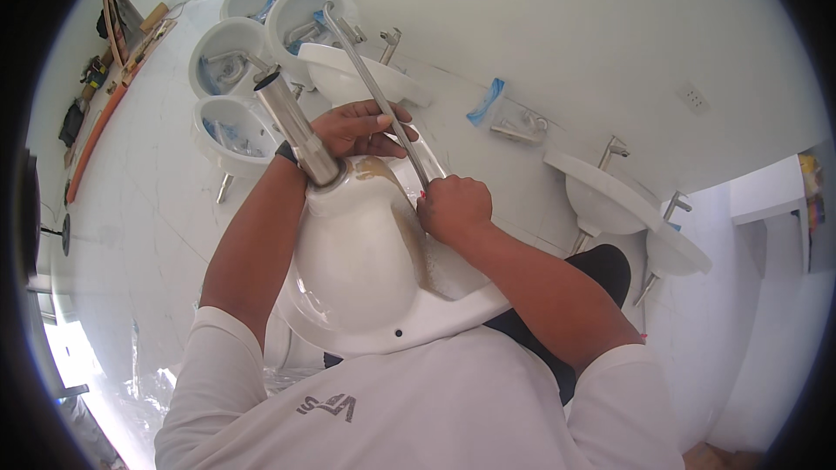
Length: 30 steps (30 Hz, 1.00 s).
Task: The person installs a white pedestal sink by connecting a flexible water supply hose to the faucet and securing it to the sink. The person then places the sink on the floor and adjusts its position.
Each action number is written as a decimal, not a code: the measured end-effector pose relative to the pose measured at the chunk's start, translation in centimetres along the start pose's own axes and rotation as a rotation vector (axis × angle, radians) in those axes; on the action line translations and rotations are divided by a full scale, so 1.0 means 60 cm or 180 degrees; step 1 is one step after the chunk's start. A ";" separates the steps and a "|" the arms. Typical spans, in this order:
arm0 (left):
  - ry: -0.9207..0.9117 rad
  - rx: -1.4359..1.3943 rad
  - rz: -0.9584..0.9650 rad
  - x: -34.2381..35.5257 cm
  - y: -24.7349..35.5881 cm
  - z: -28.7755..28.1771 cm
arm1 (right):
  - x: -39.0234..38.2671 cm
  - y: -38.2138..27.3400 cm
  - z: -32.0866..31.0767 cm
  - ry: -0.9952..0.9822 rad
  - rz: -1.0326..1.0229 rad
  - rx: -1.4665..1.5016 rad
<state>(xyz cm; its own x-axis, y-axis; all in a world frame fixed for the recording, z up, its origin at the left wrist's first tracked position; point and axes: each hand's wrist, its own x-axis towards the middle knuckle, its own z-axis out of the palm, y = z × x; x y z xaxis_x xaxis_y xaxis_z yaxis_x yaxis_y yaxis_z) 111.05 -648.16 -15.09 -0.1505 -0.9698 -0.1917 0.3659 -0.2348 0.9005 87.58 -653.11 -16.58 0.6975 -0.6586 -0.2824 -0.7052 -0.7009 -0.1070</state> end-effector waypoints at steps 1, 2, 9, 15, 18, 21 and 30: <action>-0.0003 0.0013 -0.0003 0.000 0.000 0.000 | -0.001 0.000 -0.002 0.0000 0.0026 0.0017; -0.0011 0.0030 -0.0007 -0.001 0.000 0.000 | -0.001 0.002 -0.005 -0.0020 -0.0057 0.0046; -0.0037 0.0001 -0.0018 -0.005 0.003 0.006 | 0.039 0.072 -0.047 -0.0538 -0.0951 0.0116; 0.0000 -0.0035 -0.0110 -0.004 0.007 0.006 | 0.096 0.118 -0.017 -0.0465 -0.2106 0.1016; -0.0019 -0.0011 -0.0088 -0.003 0.002 0.001 | 0.113 0.126 0.002 -0.0717 -0.2002 0.1115; 0.0040 0.0125 -0.0082 -0.003 -0.002 -0.004 | 0.115 0.119 0.005 -0.0645 -0.2110 0.1105; -0.0089 -0.0170 -0.0240 0.000 0.000 0.001 | 0.100 0.102 -0.037 -0.1290 -0.1897 0.0850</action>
<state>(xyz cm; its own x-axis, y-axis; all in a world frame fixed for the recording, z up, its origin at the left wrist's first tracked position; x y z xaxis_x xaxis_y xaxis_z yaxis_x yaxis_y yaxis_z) 110.98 -648.13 -15.09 -0.2048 -0.9472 -0.2467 0.4009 -0.3111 0.8617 87.73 -661.96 -16.82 0.9045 -0.0024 -0.4266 -0.2675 -0.7821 -0.5628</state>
